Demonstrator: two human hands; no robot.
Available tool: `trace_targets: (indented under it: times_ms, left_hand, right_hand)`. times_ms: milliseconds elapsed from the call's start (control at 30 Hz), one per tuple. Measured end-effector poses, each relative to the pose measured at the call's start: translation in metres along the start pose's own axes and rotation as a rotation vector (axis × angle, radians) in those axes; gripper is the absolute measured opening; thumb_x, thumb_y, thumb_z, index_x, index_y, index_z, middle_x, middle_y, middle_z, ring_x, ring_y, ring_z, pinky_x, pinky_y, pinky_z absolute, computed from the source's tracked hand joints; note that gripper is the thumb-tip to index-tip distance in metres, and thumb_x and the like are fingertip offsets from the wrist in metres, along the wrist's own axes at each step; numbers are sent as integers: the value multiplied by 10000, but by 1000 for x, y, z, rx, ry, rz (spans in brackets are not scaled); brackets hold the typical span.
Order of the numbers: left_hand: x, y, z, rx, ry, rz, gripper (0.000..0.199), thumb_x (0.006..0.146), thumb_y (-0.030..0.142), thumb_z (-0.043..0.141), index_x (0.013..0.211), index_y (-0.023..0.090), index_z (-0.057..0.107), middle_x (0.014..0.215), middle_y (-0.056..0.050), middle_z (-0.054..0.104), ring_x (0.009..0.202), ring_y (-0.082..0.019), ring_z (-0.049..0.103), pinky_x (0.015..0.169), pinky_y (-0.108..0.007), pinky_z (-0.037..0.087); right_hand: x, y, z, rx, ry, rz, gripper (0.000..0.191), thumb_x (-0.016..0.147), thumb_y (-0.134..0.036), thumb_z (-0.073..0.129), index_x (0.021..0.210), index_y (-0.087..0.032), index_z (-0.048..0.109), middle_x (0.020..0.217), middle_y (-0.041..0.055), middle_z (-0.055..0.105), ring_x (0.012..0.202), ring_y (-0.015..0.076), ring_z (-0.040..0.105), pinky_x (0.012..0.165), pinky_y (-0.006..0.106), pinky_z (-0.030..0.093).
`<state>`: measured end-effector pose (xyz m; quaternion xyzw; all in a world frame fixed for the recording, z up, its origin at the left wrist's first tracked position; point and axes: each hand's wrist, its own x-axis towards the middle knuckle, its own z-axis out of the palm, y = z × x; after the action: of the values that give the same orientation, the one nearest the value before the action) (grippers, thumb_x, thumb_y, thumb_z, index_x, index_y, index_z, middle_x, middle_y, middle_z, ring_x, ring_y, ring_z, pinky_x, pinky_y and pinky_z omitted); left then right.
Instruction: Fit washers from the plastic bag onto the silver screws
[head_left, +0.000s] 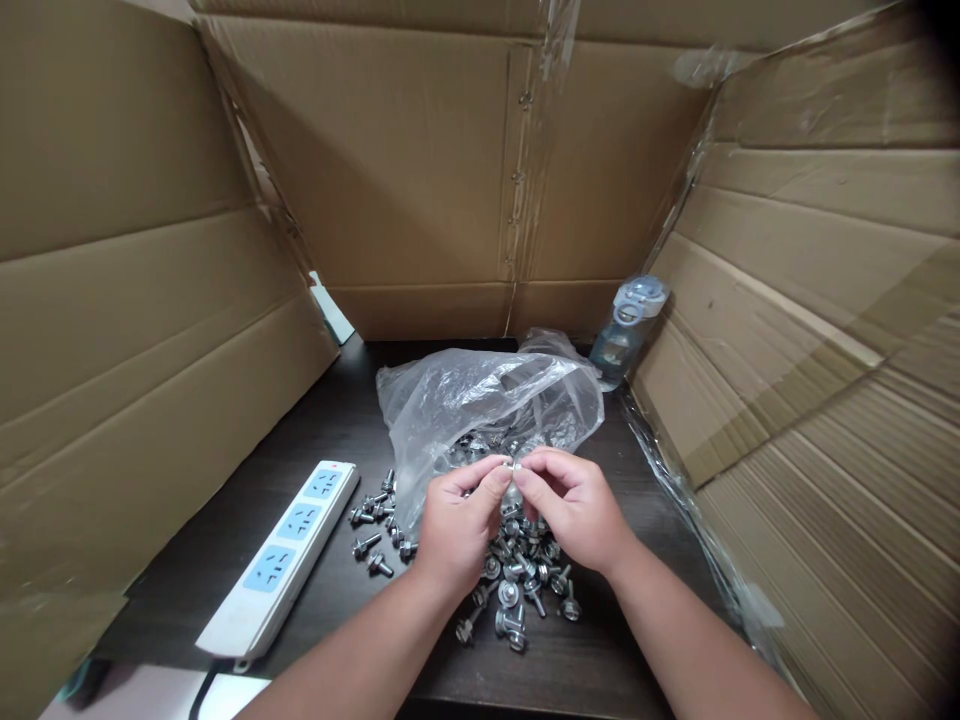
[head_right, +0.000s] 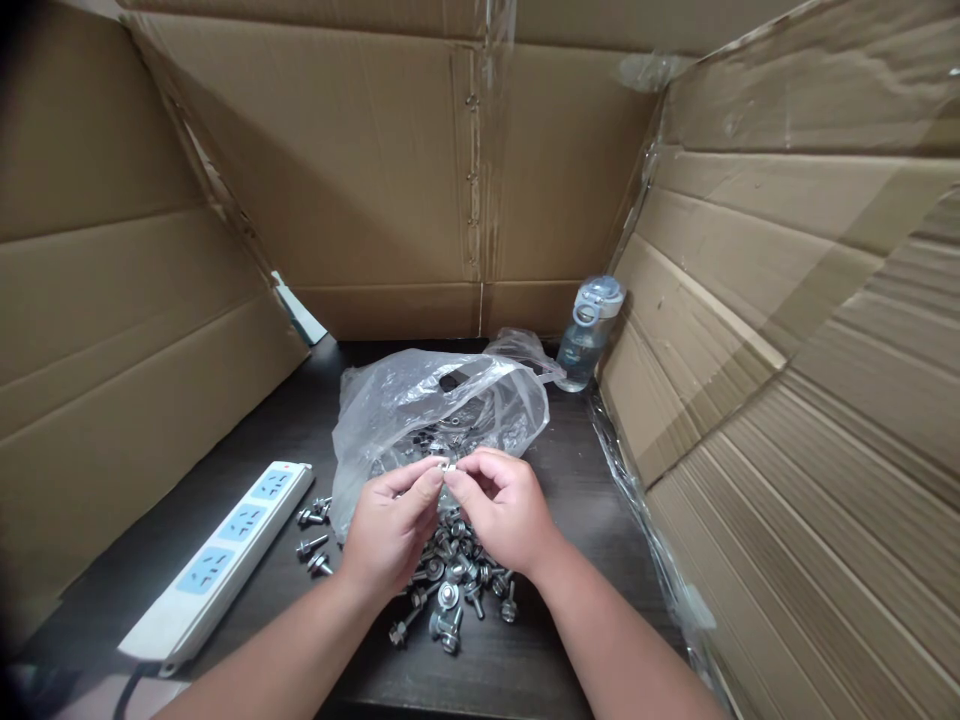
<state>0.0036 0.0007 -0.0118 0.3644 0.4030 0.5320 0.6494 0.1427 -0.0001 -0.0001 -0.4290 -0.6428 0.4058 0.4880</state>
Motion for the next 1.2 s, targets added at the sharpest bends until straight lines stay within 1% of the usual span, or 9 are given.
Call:
trace_targets:
  times_ms: [133, 233, 300, 400, 600, 767, 967, 1100, 1200]
  left_hand:
    - [1, 0, 0, 7, 7, 14, 450, 682, 409, 780, 967, 84, 655, 442, 85, 321, 403, -25, 248, 389, -169, 185]
    - [1, 3, 2, -61, 29, -12, 454, 660, 395, 797, 961, 87, 653, 447, 91, 307, 402, -20, 231, 381, -165, 174]
    - [-1, 5, 3, -84, 23, -24, 442, 655, 384, 801, 943, 85, 650, 449, 93, 296, 403, -18, 224, 380, -162, 166]
    - [-2, 7, 4, -70, -12, -30, 427, 667, 383, 792, 929, 80, 645, 450, 92, 290, 405, -18, 223, 380, -161, 155]
    - [-1, 4, 3, -44, -5, -31, 447, 656, 398, 796, 936, 88, 640, 437, 94, 299, 400, -21, 235, 386, -162, 174]
    - [-2, 4, 4, -48, 7, -21, 437, 649, 386, 802, 934, 86, 659, 434, 90, 312, 394, -19, 242, 385, -161, 176]
    - [-2, 10, 6, -122, -14, -42, 370, 669, 357, 793, 894, 95, 660, 454, 91, 294, 396, -9, 217, 373, -153, 154]
    - [-3, 8, 6, -118, -11, -46, 373, 670, 351, 794, 903, 92, 659, 451, 89, 310, 398, -12, 237, 372, -151, 178]
    - [-4, 6, 6, -92, -5, -17, 393, 667, 359, 795, 920, 90, 662, 440, 85, 334, 398, -20, 266, 382, -156, 208]
  right_hand:
    - [0, -5, -3, 63, -56, 105, 418, 938, -444, 469, 669, -135, 548, 538, 12, 522, 495, 103, 509, 516, 236, 426]
    - [-1, -3, -4, 93, 14, 67, 247, 867, -380, 607, 872, -134, 601, 653, 19, 573, 581, 113, 543, 554, 232, 460]
    - [-2, -1, -3, 110, 32, 20, 229, 819, -302, 668, 972, -145, 604, 787, 39, 595, 654, 120, 562, 595, 241, 488]
    - [-2, 2, 0, 91, 37, -53, 159, 805, -232, 667, 934, -149, 629, 897, 62, 582, 699, 123, 565, 617, 251, 500]
    - [0, -4, 2, 170, 4, 49, 176, 840, -305, 632, 824, -131, 605, 704, 15, 547, 549, 98, 540, 521, 230, 460]
    - [1, -2, 0, 51, -42, 115, 421, 953, -440, 437, 680, -138, 542, 569, 21, 550, 540, 112, 534, 565, 246, 450]
    - [-1, -2, 1, 224, 9, 102, 243, 820, -340, 661, 948, -150, 582, 715, 21, 602, 629, 132, 592, 609, 258, 508]
    - [-2, -6, 4, 235, 25, 94, 206, 804, -314, 673, 877, -142, 586, 686, 17, 588, 594, 119, 571, 567, 242, 491]
    - [-1, -6, 3, 188, -19, 92, 237, 871, -356, 598, 785, -136, 577, 606, 12, 574, 555, 111, 547, 565, 242, 474]
